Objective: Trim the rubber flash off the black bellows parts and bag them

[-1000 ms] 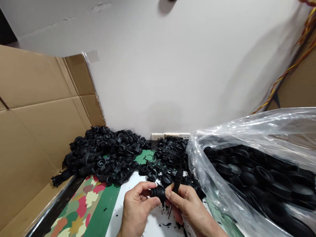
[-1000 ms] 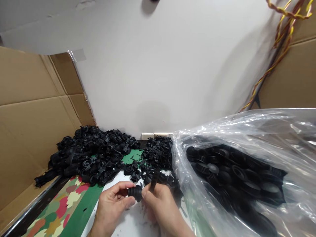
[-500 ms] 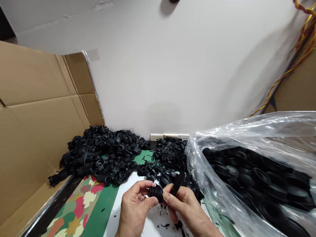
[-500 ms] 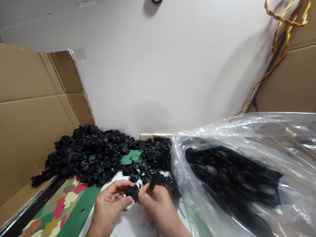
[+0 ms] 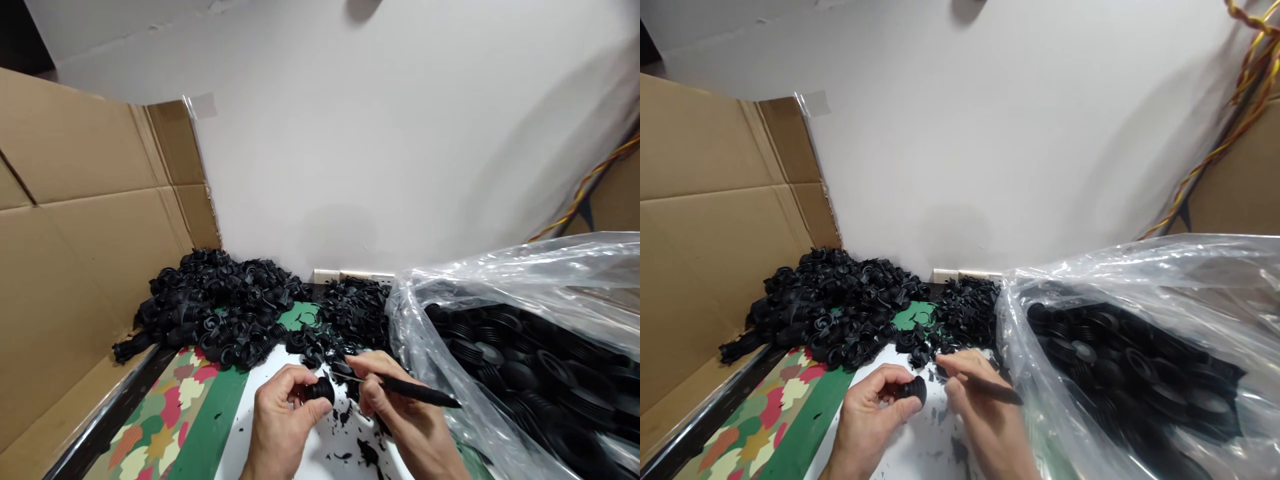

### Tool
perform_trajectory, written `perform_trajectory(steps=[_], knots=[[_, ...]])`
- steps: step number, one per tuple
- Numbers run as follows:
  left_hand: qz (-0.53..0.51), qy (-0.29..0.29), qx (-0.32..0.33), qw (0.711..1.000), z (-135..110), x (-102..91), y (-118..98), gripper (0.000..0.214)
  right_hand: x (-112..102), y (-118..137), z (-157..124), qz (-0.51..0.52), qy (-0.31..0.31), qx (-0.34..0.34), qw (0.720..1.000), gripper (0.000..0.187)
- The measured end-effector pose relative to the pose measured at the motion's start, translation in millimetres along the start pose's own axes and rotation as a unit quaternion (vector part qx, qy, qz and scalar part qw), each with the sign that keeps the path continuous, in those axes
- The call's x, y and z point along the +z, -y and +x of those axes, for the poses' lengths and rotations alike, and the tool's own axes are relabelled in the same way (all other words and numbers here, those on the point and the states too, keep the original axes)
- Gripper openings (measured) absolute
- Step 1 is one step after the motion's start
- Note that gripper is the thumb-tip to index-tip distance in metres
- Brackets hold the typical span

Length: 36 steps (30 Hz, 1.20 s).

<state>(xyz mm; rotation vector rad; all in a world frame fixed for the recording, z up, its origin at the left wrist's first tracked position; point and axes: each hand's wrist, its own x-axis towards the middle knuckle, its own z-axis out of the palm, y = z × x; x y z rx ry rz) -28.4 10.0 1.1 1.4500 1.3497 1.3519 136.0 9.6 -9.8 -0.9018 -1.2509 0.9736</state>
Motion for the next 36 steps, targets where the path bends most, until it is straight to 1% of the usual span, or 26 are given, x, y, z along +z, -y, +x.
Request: perform_trajectory(steps=[2, 5, 6, 8, 11, 15, 18, 22, 25, 28, 30, 31, 34, 36], knots=[[0.019, 0.006, 0.001, 1.000, 0, -0.2, 2, 0.012, 0, 3, -1, 0.016, 0.004, -0.012, 1.000, 0.021], [0.045, 0.014, 0.008, 0.999, -1, -0.3, 4, 0.008, 2, 4, -4, 0.011, 0.047, -0.048, 0.998, 0.018], [0.053, 0.015, 0.010, 0.998, -1, -0.3, 5, 0.008, 3, 4, -4, 0.003, 0.052, -0.064, 0.997, 0.017], [0.067, 0.014, 0.011, 0.998, -2, -0.1, 5, 0.006, 6, 4, -6, -0.013, 0.039, -0.087, 0.995, 0.015], [0.085, 0.012, 0.008, 0.996, -2, 0.6, 4, 0.004, 9, 3, -7, -0.033, 0.014, -0.103, 0.994, 0.011], [0.098, 0.010, 0.022, 0.995, -1, 1.7, 2, 0.006, 12, 1, -7, -0.031, 0.022, -0.103, 0.994, 0.008], [0.108, 0.007, 0.028, 0.994, -2, 2.1, 3, 0.007, 13, -2, -8, -0.034, 0.021, -0.104, 0.994, 0.009], [0.119, 0.003, 0.030, 0.992, -3, 2.1, 7, 0.008, 15, -3, -9, -0.052, 0.015, -0.124, 0.991, 0.013], [0.120, 0.001, 0.016, 0.993, -3, 2.3, 9, 0.009, 14, 1, -8, -0.073, 0.043, -0.163, 0.983, 0.011], [0.117, 0.000, -0.007, 0.993, -3, 2.4, 8, 0.013, 12, 5, -7, -0.116, 0.094, -0.218, 0.964, 0.008], [0.113, 0.001, -0.017, 0.993, -3, 2.4, 6, 0.018, 11, 6, -6, -0.141, 0.115, -0.236, 0.955, 0.009], [0.113, 0.001, -0.019, 0.993, -3, 2.5, 5, 0.019, 11, 6, -6, -0.145, 0.113, -0.241, 0.953, 0.009], [0.116, 0.001, -0.013, 0.993, -2, 2.8, 4, 0.020, 12, 2, -7, -0.138, 0.077, -0.237, 0.958, 0.008], [0.118, 0.000, -0.006, 0.993, -2, 3.1, 4, 0.020, 14, -1, -8, -0.132, 0.071, -0.231, 0.961, 0.007]])
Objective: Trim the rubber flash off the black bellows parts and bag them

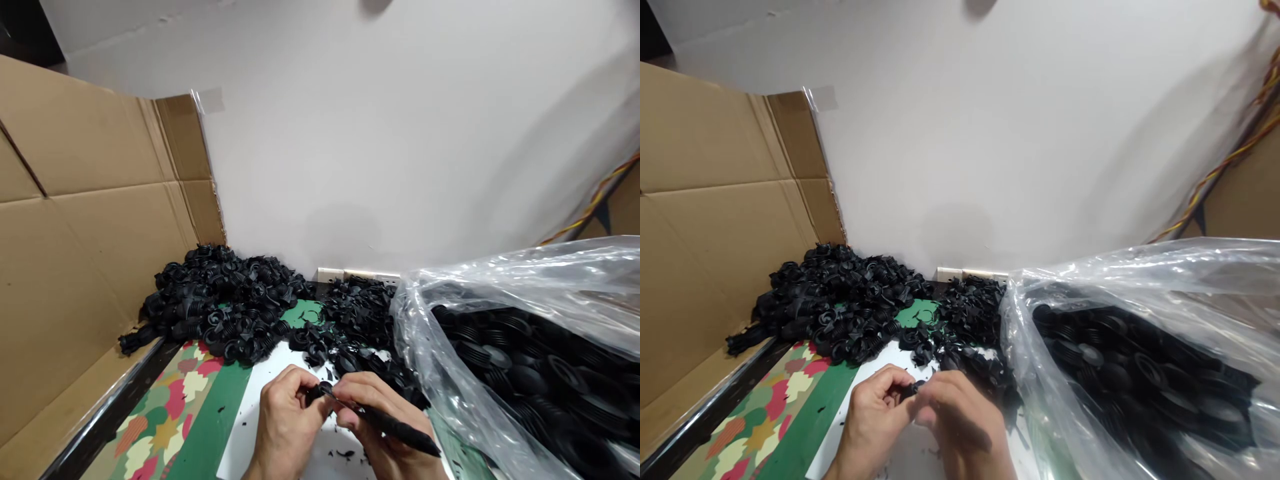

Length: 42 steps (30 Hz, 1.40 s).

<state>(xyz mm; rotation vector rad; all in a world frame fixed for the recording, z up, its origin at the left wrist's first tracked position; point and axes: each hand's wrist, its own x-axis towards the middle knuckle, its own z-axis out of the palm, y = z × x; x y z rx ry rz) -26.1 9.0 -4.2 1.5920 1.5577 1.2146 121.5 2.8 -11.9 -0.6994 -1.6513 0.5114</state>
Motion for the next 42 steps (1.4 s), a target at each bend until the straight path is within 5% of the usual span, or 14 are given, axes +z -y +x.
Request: perform_trajectory(steps=[10, 16, 20, 26, 31, 36, 42], knots=[[0.040, -0.021, 0.070, 0.997, -3, 0.1, 3, 0.010, 3, -10, -4, 0.033, -0.056, 0.037, 0.997, 0.008], [0.063, 0.002, 0.116, 0.991, -5, 0.0, 3, 0.015, 6, -3, -8, -0.032, -0.007, -0.013, 0.999, 0.011], [0.043, 0.035, 0.125, 0.991, -7, 3.2, 3, 0.012, -5, -10, -1, -0.129, -0.044, -0.073, 0.988, 0.016], [-0.020, 0.024, 0.018, 0.999, -3, 4.9, 2, 0.010, -29, -24, 9, -0.098, -0.166, 0.124, 0.973, 0.012], [-0.065, 0.019, -0.024, 0.997, 0, 3.0, 2, 0.011, -24, -16, 5, -0.020, -0.133, 0.221, 0.966, 0.026], [-0.082, 0.000, -0.007, 0.997, 0, 1.3, 3, 0.014, -17, -12, 4, 0.032, -0.117, 0.178, 0.977, 0.025], [-0.063, -0.026, 0.030, 0.997, 0, 0.4, 3, 0.014, -14, -4, 4, -0.040, -0.064, 0.114, 0.991, 0.018]])
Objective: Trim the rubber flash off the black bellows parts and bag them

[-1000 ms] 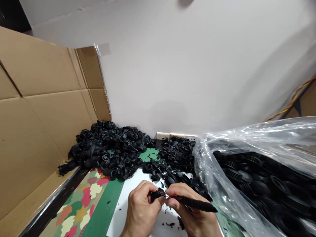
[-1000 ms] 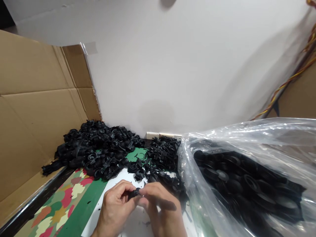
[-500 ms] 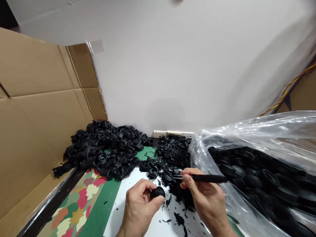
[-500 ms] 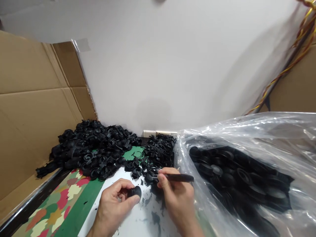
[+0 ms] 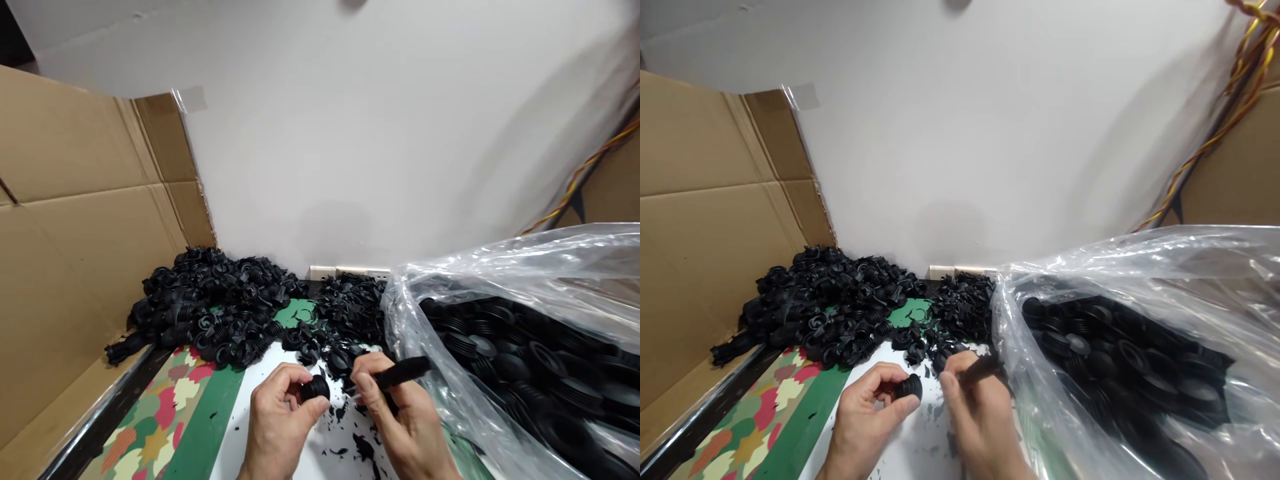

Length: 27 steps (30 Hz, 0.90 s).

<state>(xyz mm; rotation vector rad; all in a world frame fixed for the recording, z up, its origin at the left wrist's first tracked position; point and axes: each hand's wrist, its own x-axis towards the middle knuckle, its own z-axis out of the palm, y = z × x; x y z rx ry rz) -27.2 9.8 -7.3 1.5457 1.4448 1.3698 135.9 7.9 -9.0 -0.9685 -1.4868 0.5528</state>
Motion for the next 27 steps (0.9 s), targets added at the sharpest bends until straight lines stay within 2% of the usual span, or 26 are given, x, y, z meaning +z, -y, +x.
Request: perform_trajectory(steps=[6, 10, 13, 15, 17, 20, 23, 27], knots=[[0.090, 0.003, 0.053, 0.994, -2, 1.1, 2, 0.011, 18, 0, -8, -0.077, 0.049, 0.038, 0.995, 0.017], [0.168, 0.014, 0.111, 0.979, -4, 1.4, 1, 0.014, 26, -2, -8, -0.142, 0.092, 0.043, 0.985, 0.017], [0.190, 0.023, 0.157, 0.969, -5, 0.5, -2, 0.017, 23, -5, -5, -0.248, 0.118, 0.003, 0.962, 0.018], [0.185, 0.019, 0.169, 0.968, -5, -0.3, -3, 0.013, 16, -8, -3, -0.344, 0.086, -0.042, 0.934, 0.017], [0.174, 0.008, 0.149, 0.973, -4, -0.5, -2, 0.009, 8, -11, 0, -0.395, 0.023, -0.062, 0.916, 0.017], [0.133, -0.005, 0.077, 0.988, -2, 0.6, 2, 0.012, 0, -11, 3, -0.340, -0.012, -0.021, 0.940, 0.019], [0.073, -0.013, 0.017, 0.997, 0, 2.2, 5, 0.015, -1, -8, 3, -0.262, 0.018, 0.031, 0.964, 0.020], [0.041, -0.014, -0.018, 0.999, 2, 2.1, 7, 0.017, 4, -1, 2, -0.208, 0.075, 0.095, 0.971, 0.022]])
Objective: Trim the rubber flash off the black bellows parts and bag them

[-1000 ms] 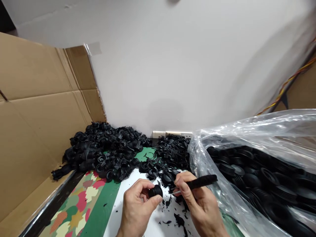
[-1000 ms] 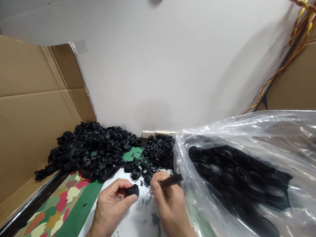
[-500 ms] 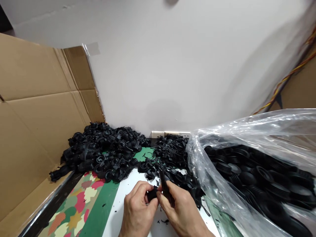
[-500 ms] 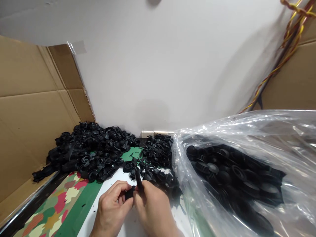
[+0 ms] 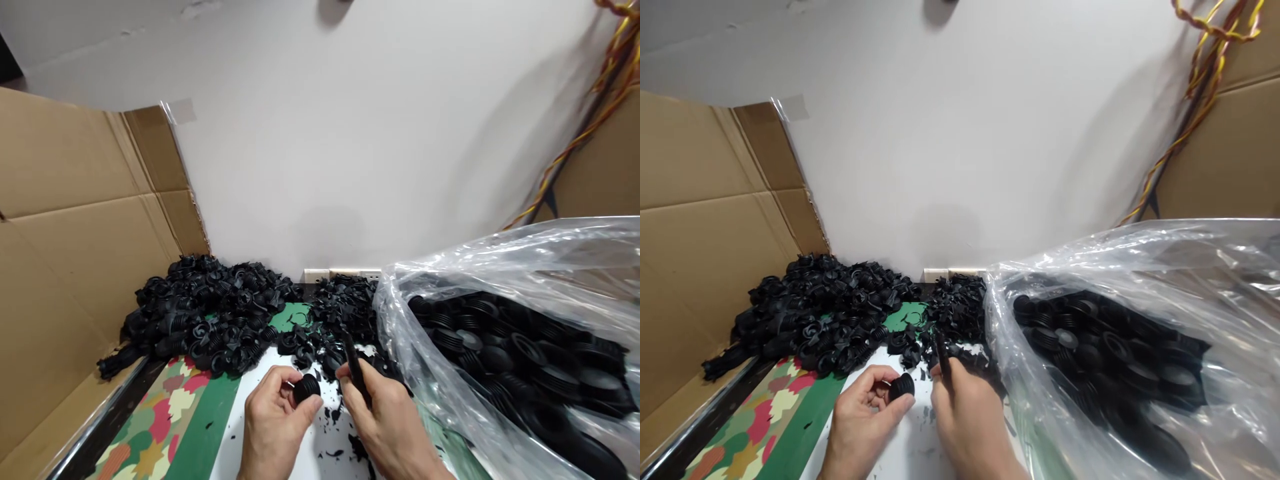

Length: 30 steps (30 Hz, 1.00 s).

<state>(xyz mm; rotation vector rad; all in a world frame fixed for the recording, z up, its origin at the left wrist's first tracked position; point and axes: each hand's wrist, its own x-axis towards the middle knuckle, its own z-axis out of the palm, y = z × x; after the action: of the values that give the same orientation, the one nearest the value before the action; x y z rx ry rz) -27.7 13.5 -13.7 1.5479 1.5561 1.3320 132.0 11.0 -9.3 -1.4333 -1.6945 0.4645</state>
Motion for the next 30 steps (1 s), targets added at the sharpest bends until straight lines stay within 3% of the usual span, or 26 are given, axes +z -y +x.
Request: perform_trajectory(steps=[7, 11, 13, 15, 18, 20, 24, 30], knots=[[0.009, -0.016, 0.067, 0.998, 1, -5.8, -4, 0.012, 5, 6, 0, 0.069, 0.059, 0.045, 0.995, 0.034], [-0.001, -0.023, 0.095, 0.995, 1, -6.9, -6, 0.011, 8, 9, -1, 0.125, 0.058, 0.077, 0.987, 0.037], [-0.034, -0.019, 0.054, 0.998, 3, -6.9, -6, 0.013, 8, 10, 0, 0.153, 0.051, 0.084, 0.983, 0.038], [-0.102, 0.007, -0.038, 0.994, 5, -7.0, -8, 0.016, 7, 10, 1, 0.186, 0.050, 0.088, 0.977, 0.035], [-0.237, 0.052, -0.178, 0.954, 8, -6.7, -11, 0.027, 8, 8, 1, 0.237, 0.063, 0.106, 0.964, 0.029], [-0.292, 0.063, -0.219, 0.929, 8, -5.6, -12, 0.033, 11, 8, -1, 0.265, 0.074, 0.118, 0.954, 0.026], [-0.283, 0.080, -0.218, 0.930, 6, -2.2, -12, 0.041, 23, 11, -7, 0.324, 0.080, 0.118, 0.935, 0.021], [-0.188, 0.113, -0.177, 0.960, 7, -3.2, -7, 0.050, 28, 16, -10, 0.316, 0.017, 0.119, 0.941, 0.018]])
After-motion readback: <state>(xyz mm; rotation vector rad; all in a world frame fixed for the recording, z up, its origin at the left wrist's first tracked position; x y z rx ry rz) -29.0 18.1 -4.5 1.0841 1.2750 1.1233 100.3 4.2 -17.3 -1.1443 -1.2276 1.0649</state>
